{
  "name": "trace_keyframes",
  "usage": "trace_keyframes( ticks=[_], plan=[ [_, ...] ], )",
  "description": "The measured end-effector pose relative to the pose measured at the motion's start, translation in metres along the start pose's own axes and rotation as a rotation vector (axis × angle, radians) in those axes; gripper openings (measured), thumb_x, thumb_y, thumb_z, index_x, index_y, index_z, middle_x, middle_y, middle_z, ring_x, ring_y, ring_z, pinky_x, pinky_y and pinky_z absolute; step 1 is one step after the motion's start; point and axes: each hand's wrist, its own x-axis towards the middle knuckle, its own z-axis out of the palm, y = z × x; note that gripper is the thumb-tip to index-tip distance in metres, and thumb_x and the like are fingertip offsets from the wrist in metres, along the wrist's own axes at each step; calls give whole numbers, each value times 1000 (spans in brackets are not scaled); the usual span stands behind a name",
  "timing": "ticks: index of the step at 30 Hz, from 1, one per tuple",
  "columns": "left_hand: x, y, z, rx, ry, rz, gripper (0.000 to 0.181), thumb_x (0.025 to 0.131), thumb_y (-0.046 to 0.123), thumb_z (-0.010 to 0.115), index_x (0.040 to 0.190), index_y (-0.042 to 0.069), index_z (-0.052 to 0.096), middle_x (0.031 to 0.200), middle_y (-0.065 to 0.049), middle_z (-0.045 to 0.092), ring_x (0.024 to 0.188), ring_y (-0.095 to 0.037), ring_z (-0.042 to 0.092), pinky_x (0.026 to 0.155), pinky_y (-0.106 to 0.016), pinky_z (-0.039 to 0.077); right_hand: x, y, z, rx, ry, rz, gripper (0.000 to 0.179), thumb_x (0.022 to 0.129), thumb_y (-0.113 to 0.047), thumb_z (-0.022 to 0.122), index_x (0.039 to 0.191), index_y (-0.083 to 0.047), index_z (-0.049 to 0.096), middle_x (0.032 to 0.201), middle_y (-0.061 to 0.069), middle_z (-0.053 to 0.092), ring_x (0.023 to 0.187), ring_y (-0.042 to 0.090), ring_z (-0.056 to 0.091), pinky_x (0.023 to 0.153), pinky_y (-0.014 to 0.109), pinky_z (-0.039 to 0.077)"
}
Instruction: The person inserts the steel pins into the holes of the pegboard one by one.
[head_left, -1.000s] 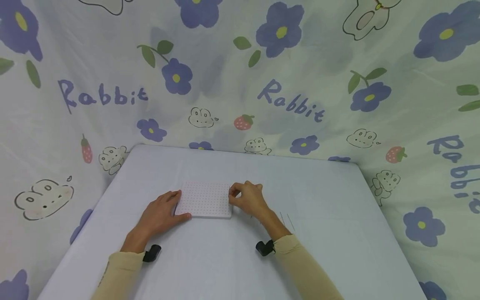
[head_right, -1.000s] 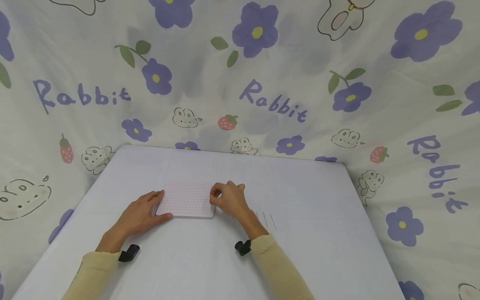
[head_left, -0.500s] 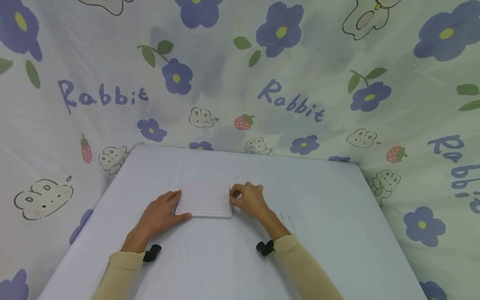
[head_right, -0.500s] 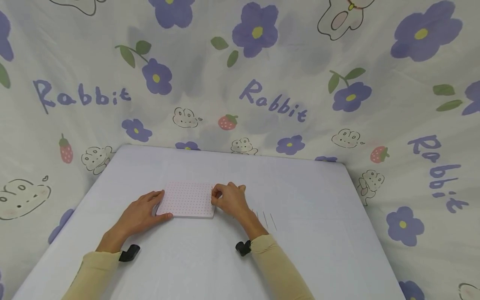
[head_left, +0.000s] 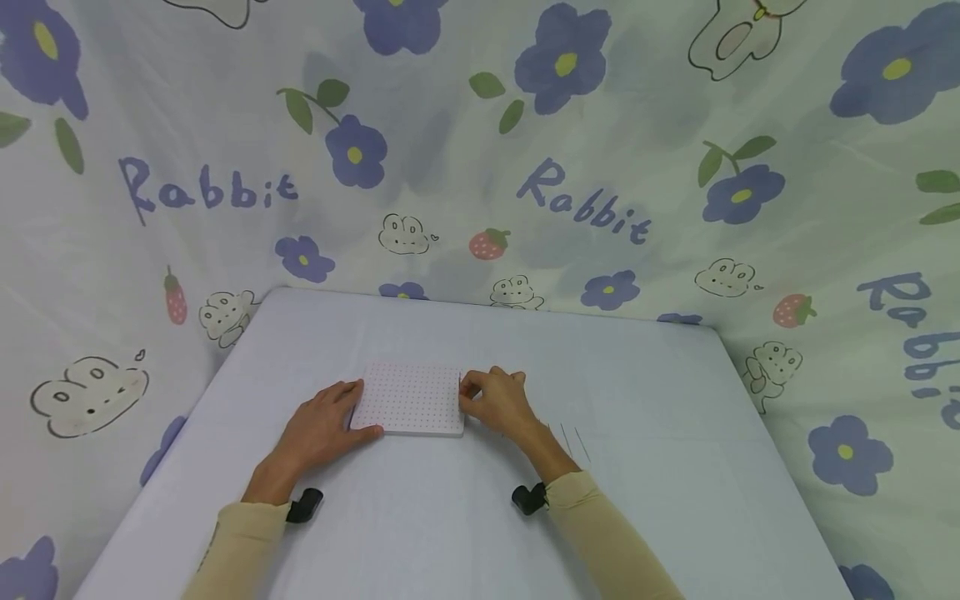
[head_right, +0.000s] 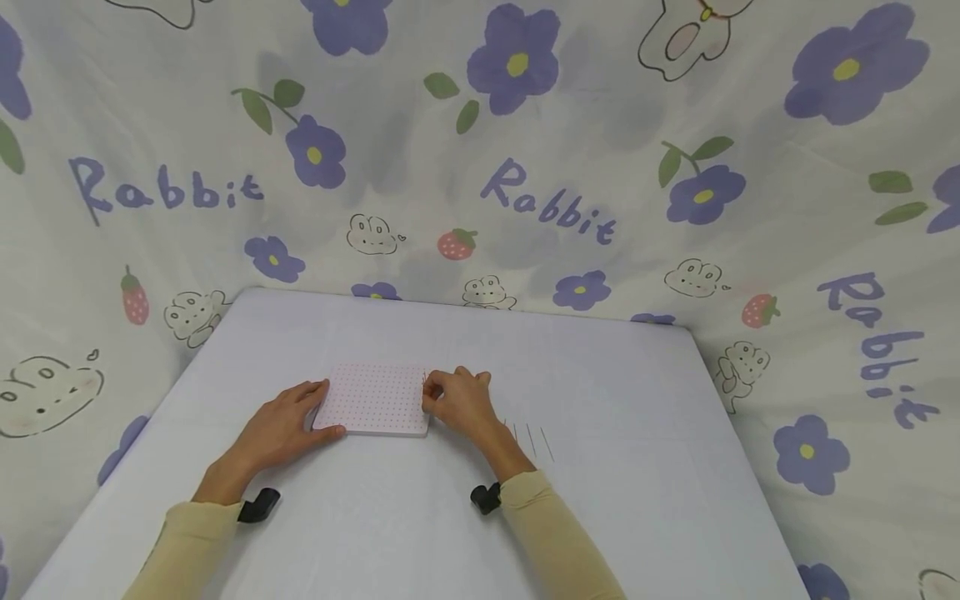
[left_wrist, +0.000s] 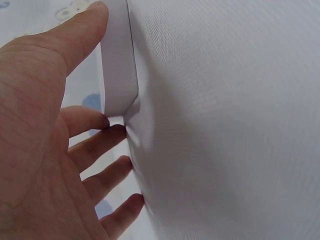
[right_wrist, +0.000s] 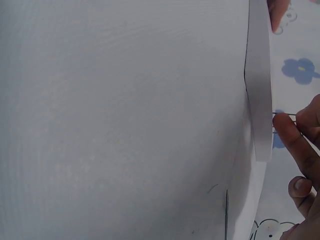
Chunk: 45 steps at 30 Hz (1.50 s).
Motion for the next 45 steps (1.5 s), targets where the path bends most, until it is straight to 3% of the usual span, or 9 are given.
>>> trace_keyframes(
  ticks=[9, 19, 32, 45],
  plan=[
    [1, 1, 0, 0, 1, 13, 91, 86, 54, 74, 148, -6, 44, 149, -26, 45, 136, -49, 42, 104, -68, 37, -4, 4, -12, -4, -9, 45, 13, 91, -38, 73, 97, -27, 77, 83, -22, 69, 82, 7, 51, 88, 47, 29],
    [2, -1, 0, 2, -5, 10, 95, 86, 60, 71, 149, -5, 44, 150, -26, 44, 136, -49, 41, 105, -69, 36, -14, 39, -48, -7, 68, 76, 19, 94, -39, 71, 105, -26, 78, 90, -18, 73, 87, 13, 55, 84, 47, 30],
    [1, 2, -3, 3, -10, 15, 93, 86, 57, 73, 148, -6, 43, 149, -28, 44, 135, -50, 41, 104, -69, 36, -50, 90, -90, 14, 158, 181, 21, 94, -37, 71, 107, -22, 79, 93, -10, 76, 82, 16, 53, 79, 45, 26],
    [1, 2, -3, 5, -17, 12, 93, 87, 56, 72, 149, -6, 42, 149, -28, 44, 135, -50, 41, 104, -69, 36, -83, 113, -96, -25, 119, 268, 21, 93, -36, 73, 106, -20, 79, 92, -3, 77, 93, 26, 60, 82, 52, 28]
  ],
)
